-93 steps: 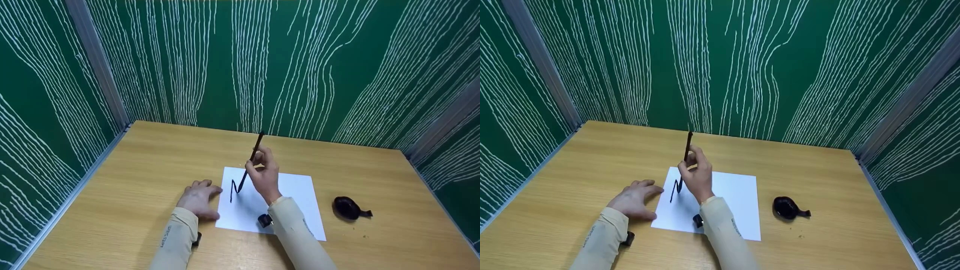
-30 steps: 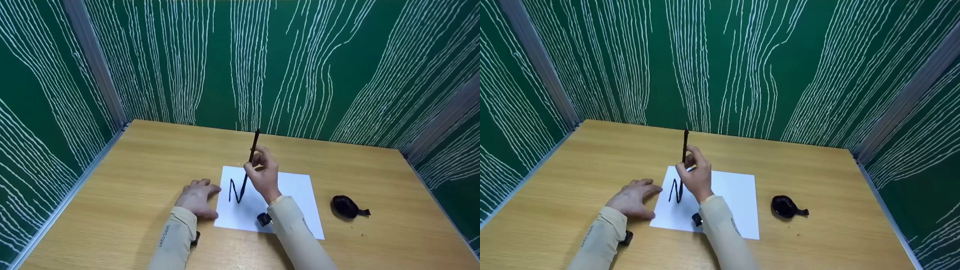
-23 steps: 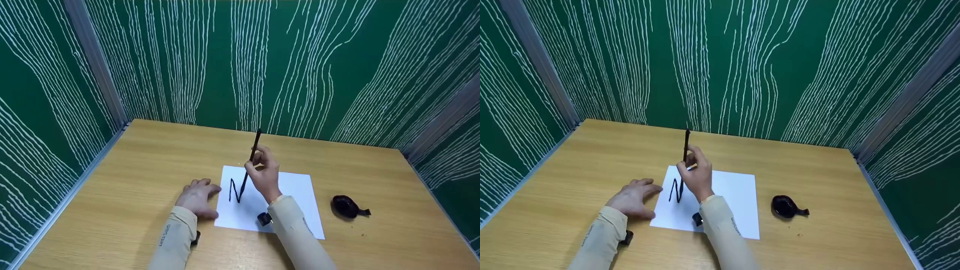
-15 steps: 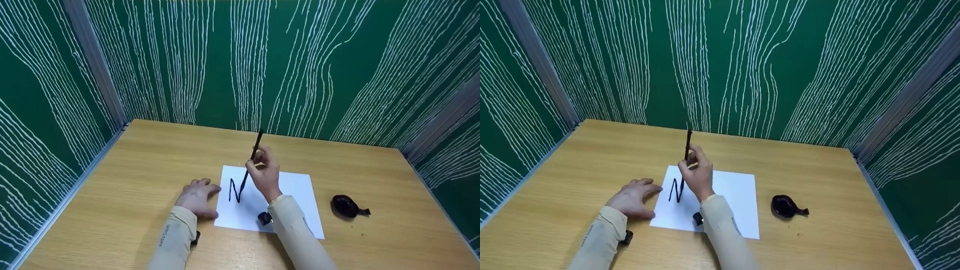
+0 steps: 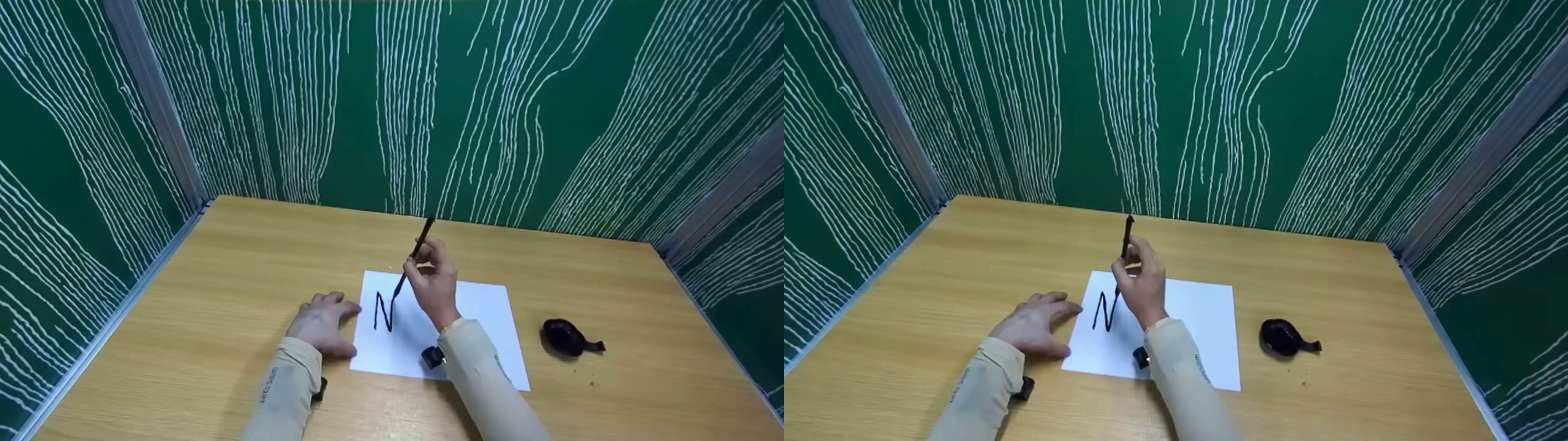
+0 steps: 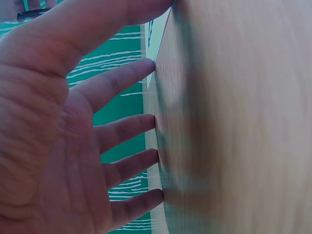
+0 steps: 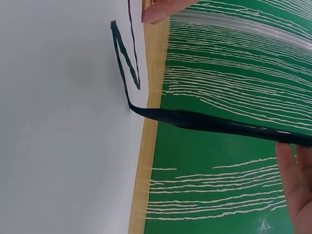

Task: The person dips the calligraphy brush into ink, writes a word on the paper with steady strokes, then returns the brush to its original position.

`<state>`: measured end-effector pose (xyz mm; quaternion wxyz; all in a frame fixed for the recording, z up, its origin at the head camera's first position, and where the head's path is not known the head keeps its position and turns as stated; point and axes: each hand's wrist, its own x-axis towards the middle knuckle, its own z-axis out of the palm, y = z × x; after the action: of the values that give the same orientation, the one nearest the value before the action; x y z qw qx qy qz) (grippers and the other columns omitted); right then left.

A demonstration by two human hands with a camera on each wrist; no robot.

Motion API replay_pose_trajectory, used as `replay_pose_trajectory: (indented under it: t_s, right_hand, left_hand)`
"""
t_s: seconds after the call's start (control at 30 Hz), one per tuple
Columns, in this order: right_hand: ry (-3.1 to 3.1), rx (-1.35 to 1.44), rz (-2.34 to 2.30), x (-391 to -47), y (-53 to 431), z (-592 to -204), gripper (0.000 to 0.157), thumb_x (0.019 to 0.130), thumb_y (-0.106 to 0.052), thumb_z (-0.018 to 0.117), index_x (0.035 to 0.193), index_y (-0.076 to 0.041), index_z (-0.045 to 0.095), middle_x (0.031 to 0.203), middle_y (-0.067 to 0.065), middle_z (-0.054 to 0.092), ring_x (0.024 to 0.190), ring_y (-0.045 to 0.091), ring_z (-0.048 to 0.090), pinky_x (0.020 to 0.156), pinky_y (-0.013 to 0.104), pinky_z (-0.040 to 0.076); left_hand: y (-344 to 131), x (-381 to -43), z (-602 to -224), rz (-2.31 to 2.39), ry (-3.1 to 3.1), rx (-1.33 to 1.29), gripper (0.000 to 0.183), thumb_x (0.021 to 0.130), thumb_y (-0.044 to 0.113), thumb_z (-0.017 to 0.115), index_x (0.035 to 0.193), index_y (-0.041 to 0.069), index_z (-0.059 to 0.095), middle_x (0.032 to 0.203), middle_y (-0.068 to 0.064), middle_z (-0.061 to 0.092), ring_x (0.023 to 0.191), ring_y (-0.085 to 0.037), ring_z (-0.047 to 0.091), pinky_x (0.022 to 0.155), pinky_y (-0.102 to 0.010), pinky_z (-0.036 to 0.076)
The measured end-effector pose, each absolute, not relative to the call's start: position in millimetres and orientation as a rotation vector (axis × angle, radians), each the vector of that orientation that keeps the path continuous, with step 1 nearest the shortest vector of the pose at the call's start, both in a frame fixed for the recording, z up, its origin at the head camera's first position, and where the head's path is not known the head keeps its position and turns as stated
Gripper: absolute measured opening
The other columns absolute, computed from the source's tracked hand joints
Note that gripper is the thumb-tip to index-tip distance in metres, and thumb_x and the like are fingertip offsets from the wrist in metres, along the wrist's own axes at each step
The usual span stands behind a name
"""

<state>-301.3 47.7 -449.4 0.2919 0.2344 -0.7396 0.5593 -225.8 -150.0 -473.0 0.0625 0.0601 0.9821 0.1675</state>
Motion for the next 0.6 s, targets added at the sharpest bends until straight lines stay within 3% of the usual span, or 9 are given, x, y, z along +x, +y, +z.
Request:
replay_pose_trajectory:
  t_s: [0.2, 0.47, 0.6]
  right_hand:
    - [-1.994, 0.611, 1.48, -302.7, 48.9, -450.4, 0.036, 0.08, -0.006, 0.056, 0.11, -0.025, 0.048, 0.082, 0.0, 0.059, 0.076, 0.007, 0.057, 0.059, 0.023, 0.051]
    - [-2.003, 0.593, 1.473, -303.7, 48.2, -450.8, 0.033, 0.08, 0.0, 0.055, 0.109, -0.013, 0.049, 0.083, 0.005, 0.06, 0.076, 0.017, 0.059, 0.061, 0.03, 0.052]
    - [-2.014, 0.592, 1.463, -304.1, 48.5, -450.6, 0.033, 0.081, -0.001, 0.056, 0.109, -0.015, 0.049, 0.085, 0.003, 0.061, 0.077, 0.016, 0.059, 0.062, 0.029, 0.053]
  left_hand:
    - [-150.3, -225.3, -472.2, 0.526, 2.953, 0.166, 0.077, 0.05, 0.047, 0.075, 0.121, 0.035, 0.049, 0.138, -0.004, 0.034, 0.124, -0.029, 0.029, 0.099, -0.051, 0.024]
    - [-151.2, -223.7, -471.9, 0.509, 2.988, 0.22, 0.076, 0.049, 0.046, 0.074, 0.12, 0.033, 0.05, 0.135, -0.007, 0.037, 0.122, -0.031, 0.032, 0.096, -0.052, 0.027]
    - [-151.0, -224.5, -472.2, 0.508, 2.99, 0.215, 0.076, 0.049, 0.045, 0.075, 0.12, 0.033, 0.05, 0.135, -0.006, 0.037, 0.122, -0.03, 0.032, 0.096, -0.052, 0.027]
